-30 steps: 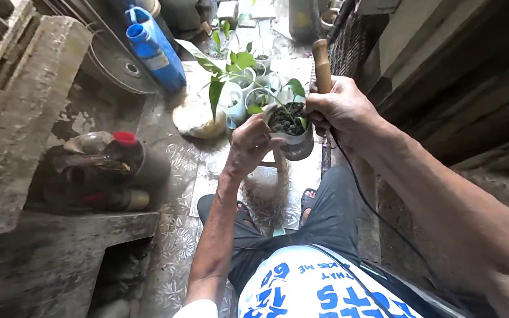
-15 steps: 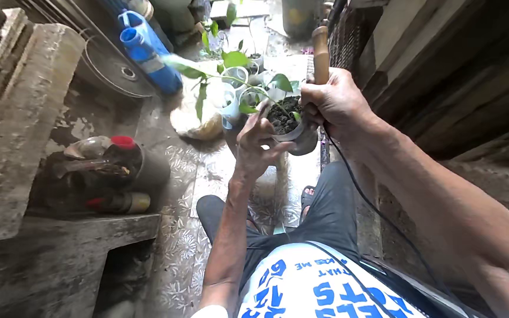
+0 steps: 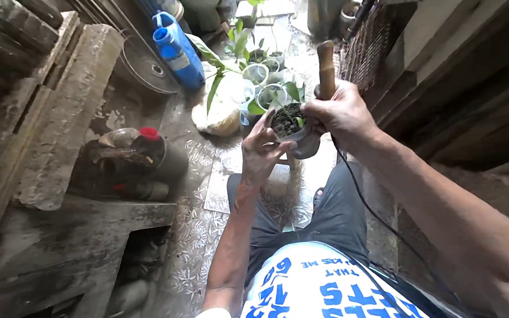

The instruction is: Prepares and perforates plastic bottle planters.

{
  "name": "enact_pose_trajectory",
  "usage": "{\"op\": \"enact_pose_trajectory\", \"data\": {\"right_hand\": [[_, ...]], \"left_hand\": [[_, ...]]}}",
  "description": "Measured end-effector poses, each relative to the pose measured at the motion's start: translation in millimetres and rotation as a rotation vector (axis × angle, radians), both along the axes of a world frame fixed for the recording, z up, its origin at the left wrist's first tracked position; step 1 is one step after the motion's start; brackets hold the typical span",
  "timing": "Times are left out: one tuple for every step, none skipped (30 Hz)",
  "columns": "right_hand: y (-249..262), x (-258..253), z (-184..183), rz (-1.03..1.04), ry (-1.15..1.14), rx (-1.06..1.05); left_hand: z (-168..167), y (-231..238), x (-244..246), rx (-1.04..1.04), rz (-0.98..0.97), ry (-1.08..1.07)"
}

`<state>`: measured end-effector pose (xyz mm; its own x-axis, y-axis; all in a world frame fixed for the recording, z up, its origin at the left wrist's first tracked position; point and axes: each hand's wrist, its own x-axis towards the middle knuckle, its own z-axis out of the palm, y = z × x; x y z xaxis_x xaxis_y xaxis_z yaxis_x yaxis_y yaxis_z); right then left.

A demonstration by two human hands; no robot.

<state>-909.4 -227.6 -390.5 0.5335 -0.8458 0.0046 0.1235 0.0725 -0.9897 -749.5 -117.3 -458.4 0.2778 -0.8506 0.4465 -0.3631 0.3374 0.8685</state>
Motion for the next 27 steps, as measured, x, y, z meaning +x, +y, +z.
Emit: {"op": "enact_pose_trajectory", "data": {"right_hand": [[2.3,-1.4,-5.8,0.016,0.006,-0.008],[4.2,-3.9,-11.7,0.020,0.032,-0.012],[5.5,-8.1,-19.1,0.012,0.065,-0.014],[6.0,-13.1,-28.6,-0.004,0.092,-0.019],[6.3,-18.3,-40.7,-0.023,0.117,-0.024],[7.9,-24.3,-53.5,-0.042,0.151,-0.023],[9.9,-30.4,-64.8,-0.060,0.192,-0.019],[11.9,-36.9,-74.3,-0.070,0.234,-0.015],[15.2,-44.6,-82.1,-0.071,0.277,-0.006],[19.2,-52.2,-88.4,-0.056,0.312,0.008],[21.4,-57.6,-94.1,-0.040,0.328,0.015],[22.8,-61.6,-99.0,-0.026,0.332,0.014],[25.5,-65.6,-103.3,-0.016,0.332,0.013],[28.5,-69.8,-106.9,-0.009,0.335,0.011],[29.9,-75.3,-110.1,0.015,0.342,0.011],[29.7,-81.5,-112.7,0.052,0.354,0.011],[28.0,-88.1,-114.6,0.101,0.374,0.009],[25.3,-93.7,-115.7,0.147,0.401,0.001],[20.6,-98.0,-117.2,0.182,0.429,-0.014],[17.6,-102.4,-120.1,0.210,0.453,-0.025],[18.0,-106.5,-124.2,0.226,0.473,-0.020],[18.9,-109.5,-128.7,0.238,0.486,-0.018],[19.9,-111.2,-133.5,0.246,0.493,-0.026],[21.1,-111.7,-138.5,0.252,0.497,-0.045],[23.1,-111.7,-142.9,0.262,0.502,-0.075],[25.3,-110.8,-146.3,0.273,0.512,-0.110],[27.1,-109.4,-149.4,0.282,0.523,-0.145]], "left_hand": [[-3.7,4.9,0.4,0.014,0.029,0.014],[-9.2,9.5,1.5,0.028,0.060,0.023],[-16.4,14.1,3.4,0.033,0.087,0.027],[-23.8,18.8,5.1,0.034,0.116,0.045],[-30.7,24.7,6.9,0.036,0.142,0.082],[-36.5,32.0,8.6,0.041,0.167,0.126],[-40.2,39.2,11.2,0.058,0.187,0.150],[-43.1,44.9,15.8,0.084,0.201,0.156],[-46.6,49.9,21.3,0.104,0.208,0.155],[-49.8,54.4,26.8,0.114,0.217,0.156],[-52.1,59.6,33.3,0.119,0.212,0.157],[-54.7,65.0,39.9,0.118,0.197,0.159],[-56.4,67.3,45.9,0.125,0.206,0.174],[-57.6,65.5,52.2,0.131,0.232,0.200],[-59.8,61.7,59.9,0.122,0.255,0.226],[-62.4,56.6,69.3,0.103,0.274,0.262],[-62.9,53.5,77.3,0.095,0.291,0.285],[-61.7,52.3,83.7,0.095,0.302,0.306],[-59.4,50.5,89.9,0.093,0.308,0.325],[-57.9,50.4,94.7,0.097,0.316,0.344],[-57.5,52.8,97.4,0.105,0.327,0.366],[-57.6,55.8,99.3,0.111,0.333,0.385],[-57.6,57.7,100.0,0.116,0.352,0.403],[-57.9,59.6,100.2,0.118,0.369,0.420],[-59.4,63.3,99.6,0.119,0.367,0.423],[-61.1,68.3,97.7,0.130,0.349,0.412],[-63.2,71.3,96.5,0.132,0.339,0.406]]}}
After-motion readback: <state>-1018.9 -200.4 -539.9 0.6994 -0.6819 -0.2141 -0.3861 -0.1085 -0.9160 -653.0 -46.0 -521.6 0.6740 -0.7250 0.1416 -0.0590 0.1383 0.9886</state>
